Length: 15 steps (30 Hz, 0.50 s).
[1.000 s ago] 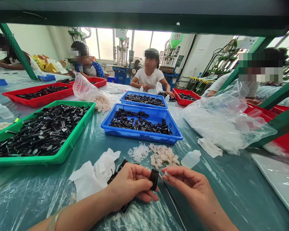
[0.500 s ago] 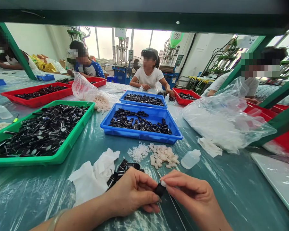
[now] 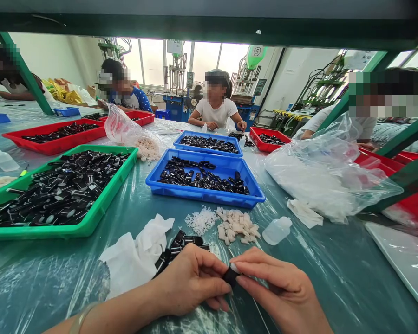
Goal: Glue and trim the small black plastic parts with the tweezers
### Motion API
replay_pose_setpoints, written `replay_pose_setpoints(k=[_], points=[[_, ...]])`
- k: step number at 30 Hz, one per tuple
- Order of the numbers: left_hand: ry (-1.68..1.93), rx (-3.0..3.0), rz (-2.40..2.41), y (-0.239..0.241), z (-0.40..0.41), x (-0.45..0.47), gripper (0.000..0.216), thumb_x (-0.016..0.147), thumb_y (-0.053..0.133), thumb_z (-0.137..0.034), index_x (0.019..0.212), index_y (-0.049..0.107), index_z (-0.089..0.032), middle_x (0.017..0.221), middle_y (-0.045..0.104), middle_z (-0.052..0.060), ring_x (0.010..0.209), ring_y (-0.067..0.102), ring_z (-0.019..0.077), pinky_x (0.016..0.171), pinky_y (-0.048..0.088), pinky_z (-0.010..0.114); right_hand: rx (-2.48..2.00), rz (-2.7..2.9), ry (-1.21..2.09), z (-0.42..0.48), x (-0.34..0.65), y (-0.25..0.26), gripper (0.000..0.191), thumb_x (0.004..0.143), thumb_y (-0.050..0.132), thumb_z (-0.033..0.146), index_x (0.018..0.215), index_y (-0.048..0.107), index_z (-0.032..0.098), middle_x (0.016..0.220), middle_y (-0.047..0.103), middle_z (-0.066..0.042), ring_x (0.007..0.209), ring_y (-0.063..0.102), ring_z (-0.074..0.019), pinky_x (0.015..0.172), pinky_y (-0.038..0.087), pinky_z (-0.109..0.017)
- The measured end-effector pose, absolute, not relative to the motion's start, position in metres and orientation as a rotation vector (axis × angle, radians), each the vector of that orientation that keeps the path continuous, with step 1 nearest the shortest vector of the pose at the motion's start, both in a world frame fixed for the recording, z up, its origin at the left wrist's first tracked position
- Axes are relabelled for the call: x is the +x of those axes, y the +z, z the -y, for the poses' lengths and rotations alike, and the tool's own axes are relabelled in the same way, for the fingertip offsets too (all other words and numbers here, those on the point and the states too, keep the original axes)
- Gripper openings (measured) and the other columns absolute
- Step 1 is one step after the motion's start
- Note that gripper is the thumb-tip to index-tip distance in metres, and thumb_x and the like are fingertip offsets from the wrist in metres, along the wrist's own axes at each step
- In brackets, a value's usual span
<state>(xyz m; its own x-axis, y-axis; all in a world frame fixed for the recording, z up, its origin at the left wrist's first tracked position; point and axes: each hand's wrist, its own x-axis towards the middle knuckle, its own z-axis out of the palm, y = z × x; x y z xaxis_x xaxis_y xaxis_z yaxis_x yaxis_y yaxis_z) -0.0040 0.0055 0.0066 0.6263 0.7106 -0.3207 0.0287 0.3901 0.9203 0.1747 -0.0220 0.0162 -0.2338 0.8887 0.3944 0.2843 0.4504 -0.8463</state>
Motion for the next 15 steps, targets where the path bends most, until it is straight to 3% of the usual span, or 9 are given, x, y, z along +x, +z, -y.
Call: replay_pose_setpoints(k=[15], points=[[0.503, 1.137, -0.825, 0.0035, -0.0064, -0.0038, 0.015, 0.064, 0.062, -0.02, 0.071, 0.068, -0.009, 0.052, 0.059, 0.002, 0.053, 0.063, 0.0139, 0.05, 0.048, 0.019, -1.042, 1.702, 1.041, 0.0219, 0.1747, 0.0096, 0.023, 0.077, 0.062, 0.014, 0.085, 0.073, 0.032, 0.084, 0.071, -0.001, 0.075, 0.065, -0.0157, 0.067, 0.052, -0.025]])
